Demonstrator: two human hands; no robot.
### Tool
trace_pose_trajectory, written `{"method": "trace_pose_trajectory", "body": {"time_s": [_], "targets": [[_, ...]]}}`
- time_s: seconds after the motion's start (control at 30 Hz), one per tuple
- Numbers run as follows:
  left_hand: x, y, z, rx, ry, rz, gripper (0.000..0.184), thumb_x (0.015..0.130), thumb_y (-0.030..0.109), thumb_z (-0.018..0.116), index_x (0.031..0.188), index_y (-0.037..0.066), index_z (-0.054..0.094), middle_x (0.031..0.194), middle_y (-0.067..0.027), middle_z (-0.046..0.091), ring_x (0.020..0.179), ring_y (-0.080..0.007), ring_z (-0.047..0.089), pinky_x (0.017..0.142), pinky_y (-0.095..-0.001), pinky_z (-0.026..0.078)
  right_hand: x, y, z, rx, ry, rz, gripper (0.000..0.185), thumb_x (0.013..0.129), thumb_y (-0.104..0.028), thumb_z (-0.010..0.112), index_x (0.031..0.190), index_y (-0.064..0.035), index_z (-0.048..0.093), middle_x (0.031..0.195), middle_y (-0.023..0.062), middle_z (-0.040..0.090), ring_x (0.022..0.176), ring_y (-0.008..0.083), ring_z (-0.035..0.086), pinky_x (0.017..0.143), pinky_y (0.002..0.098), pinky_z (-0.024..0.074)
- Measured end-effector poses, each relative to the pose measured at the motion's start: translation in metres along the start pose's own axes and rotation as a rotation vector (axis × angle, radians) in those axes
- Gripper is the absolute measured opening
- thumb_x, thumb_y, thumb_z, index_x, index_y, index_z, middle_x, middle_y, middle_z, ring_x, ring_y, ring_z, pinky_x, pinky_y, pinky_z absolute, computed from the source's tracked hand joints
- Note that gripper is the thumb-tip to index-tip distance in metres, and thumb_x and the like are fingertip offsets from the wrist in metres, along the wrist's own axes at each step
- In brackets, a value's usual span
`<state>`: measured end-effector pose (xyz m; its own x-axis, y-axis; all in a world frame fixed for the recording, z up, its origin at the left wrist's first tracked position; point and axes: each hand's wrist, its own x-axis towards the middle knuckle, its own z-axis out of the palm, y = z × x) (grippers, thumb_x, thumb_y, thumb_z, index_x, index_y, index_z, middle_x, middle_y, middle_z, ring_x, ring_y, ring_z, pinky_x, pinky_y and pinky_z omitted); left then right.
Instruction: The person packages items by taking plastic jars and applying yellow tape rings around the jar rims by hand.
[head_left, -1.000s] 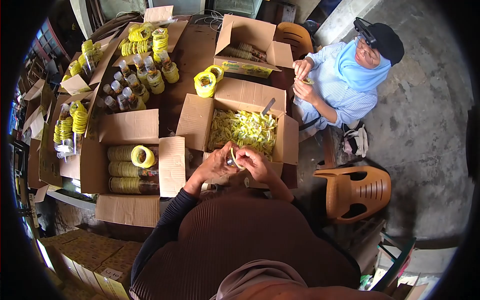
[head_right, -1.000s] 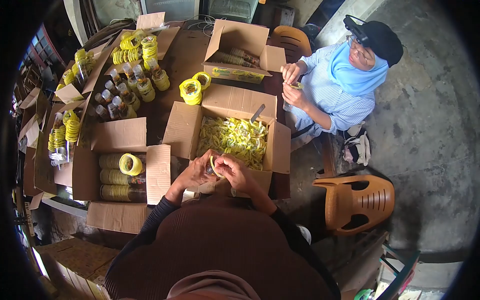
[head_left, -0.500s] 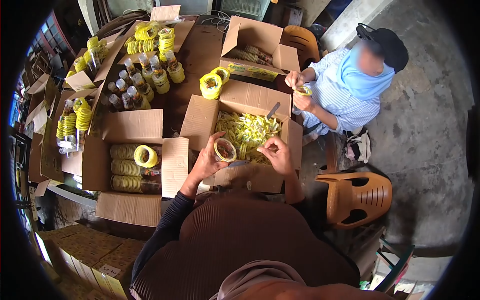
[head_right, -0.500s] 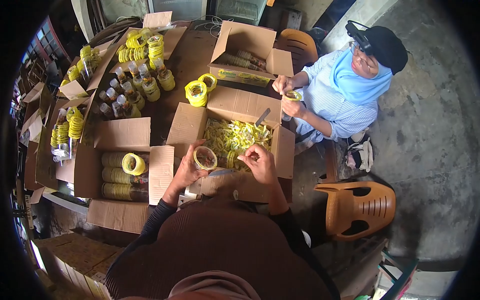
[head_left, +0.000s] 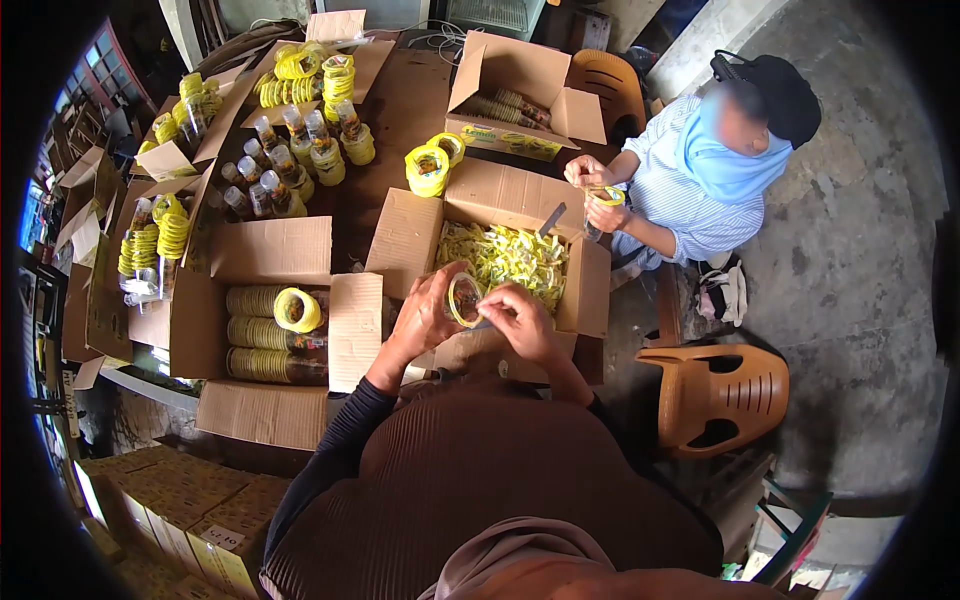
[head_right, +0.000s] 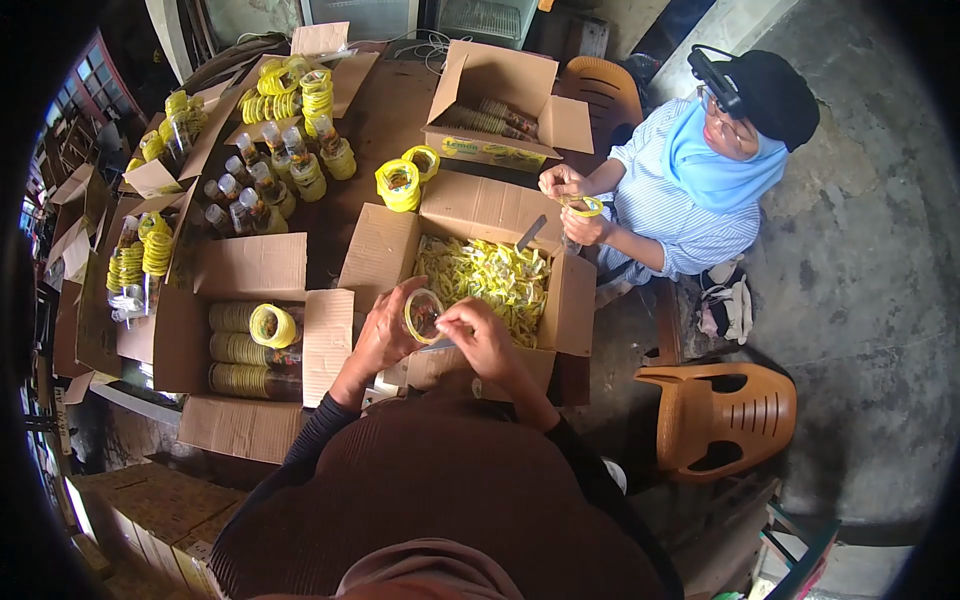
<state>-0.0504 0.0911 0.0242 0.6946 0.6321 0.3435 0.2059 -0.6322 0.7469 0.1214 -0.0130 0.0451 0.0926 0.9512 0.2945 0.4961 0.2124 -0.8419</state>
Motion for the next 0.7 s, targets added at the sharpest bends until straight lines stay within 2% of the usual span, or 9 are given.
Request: {"method": "trace_pose_trajectory", "body": {"time_s": [0.03,0.07,0.17,0.2,0.3,0.37,0.43,0.57,0.7], "targets": [[0.001,0.001,-0.001,0.002,0.001,0.002,0.083,0.066,0.019,0.084,0.135,0.008,0.041,0.127,-0.0164,0.058,0.116,-0.0371,0.055,0.099,-0.0455,0.041,0.000,0.003,-0.001,0.021,0.077,0.134,0.007,0.086,-0.007,0.068,0.090,-0.0030,0.064,0.088,0.0102,0.062,0.082,0.0241,0.061,0.071,0.0346,0.0492],[0.002,0.003,-0.003,0.044,0.005,0.024,0.082,0.066,0.019,0.083,0.135,0.007,0.040,0.124,-0.0168,0.059,0.113,-0.0365,0.056,0.098,-0.0448,0.042,-0.001,0.009,0.000,0.016,0.119,0.129,0.015,0.086,-0.015,0.071,0.090,-0.0028,0.064,0.086,0.0104,0.062,0.078,0.0234,0.061,0.068,0.0345,0.0494],[0.004,0.005,-0.001,0.128,0.019,0.109,0.082,0.066,0.017,0.082,0.136,0.005,0.040,0.118,-0.0168,0.060,0.108,-0.0356,0.058,0.096,-0.0438,0.042,-0.001,0.011,-0.002,-0.185,0.021,0.199,0.021,0.085,-0.016,0.074,0.093,-0.0011,0.062,0.089,0.0088,0.063,0.078,0.0161,0.064,0.070,0.0288,0.0518],[0.005,0.006,0.000,0.172,0.032,0.169,0.082,0.066,0.015,0.082,0.136,0.004,0.040,0.115,-0.0163,0.060,0.106,-0.0353,0.058,0.095,-0.0435,0.042,-0.002,0.009,0.001,-0.226,0.045,0.179,0.030,0.079,-0.022,0.080,0.092,-0.0014,0.062,0.086,0.0092,0.063,0.075,0.0180,0.064,0.068,0.0300,0.0515],[0.004,0.016,0.001,0.295,0.025,0.216,0.076,0.070,0.016,0.076,0.135,0.002,0.040,0.105,-0.0143,0.059,0.102,-0.0335,0.056,0.094,-0.0429,0.043,-0.005,0.015,0.010,-0.276,0.091,0.200,0.035,0.076,-0.025,0.082,0.092,-0.0017,0.062,0.086,0.0095,0.064,0.073,0.0201,0.064,0.065,0.0315,0.0508],[0.001,0.018,0.003,0.298,-0.007,0.196,0.080,0.069,0.019,0.076,0.137,0.000,0.037,0.108,-0.0152,0.056,0.101,-0.0340,0.054,0.092,-0.0417,0.044,-0.004,0.022,0.015,-0.283,0.160,0.144,0.030,0.076,-0.021,0.080,0.090,-0.0001,0.062,0.084,0.0114,0.064,0.071,0.0221,0.064,0.063,0.0328,0.0500],[-0.001,0.020,0.006,0.226,-0.068,0.145,0.087,0.066,0.017,0.078,0.139,-0.001,0.034,0.109,-0.0164,0.055,0.098,-0.0347,0.053,0.088,-0.0419,0.044,-0.002,0.015,0.014,-0.295,0.230,0.204,0.021,0.079,-0.016,0.075,0.086,0.0004,0.063,0.080,0.0135,0.064,0.069,0.0250,0.064,0.062,0.0338,0.0491],[-0.002,0.011,0.013,-0.029,-0.087,0.091,0.098,0.065,0.016,0.083,0.144,0.000,0.027,0.130,-0.0221,0.050,0.116,-0.0392,0.052,0.098,-0.0429,0.044,0.000,0.009,0.006,-0.343,0.225,0.187,0.012,0.082,-0.010,0.070,0.083,0.0002,0.064,0.078,0.0146,0.064,0.067,0.0279,0.063,0.061,0.0350,0.0487],[0.002,0.019,0.004,-0.299,-0.237,-0.101,0.107,0.064,0.023,0.090,0.146,0.004,0.025,0.120,-0.0192,0.059,0.112,-0.0329,0.059,0.095,-0.0411,0.047,-0.001,0.006,0.002,-0.331,0.223,0.130,0.008,0.083,-0.010,0.068,0.085,-0.0032,0.065,0.080,0.0118,0.063,0.070,0.0283,0.064,0.062,0.0363,0.0494]]}}
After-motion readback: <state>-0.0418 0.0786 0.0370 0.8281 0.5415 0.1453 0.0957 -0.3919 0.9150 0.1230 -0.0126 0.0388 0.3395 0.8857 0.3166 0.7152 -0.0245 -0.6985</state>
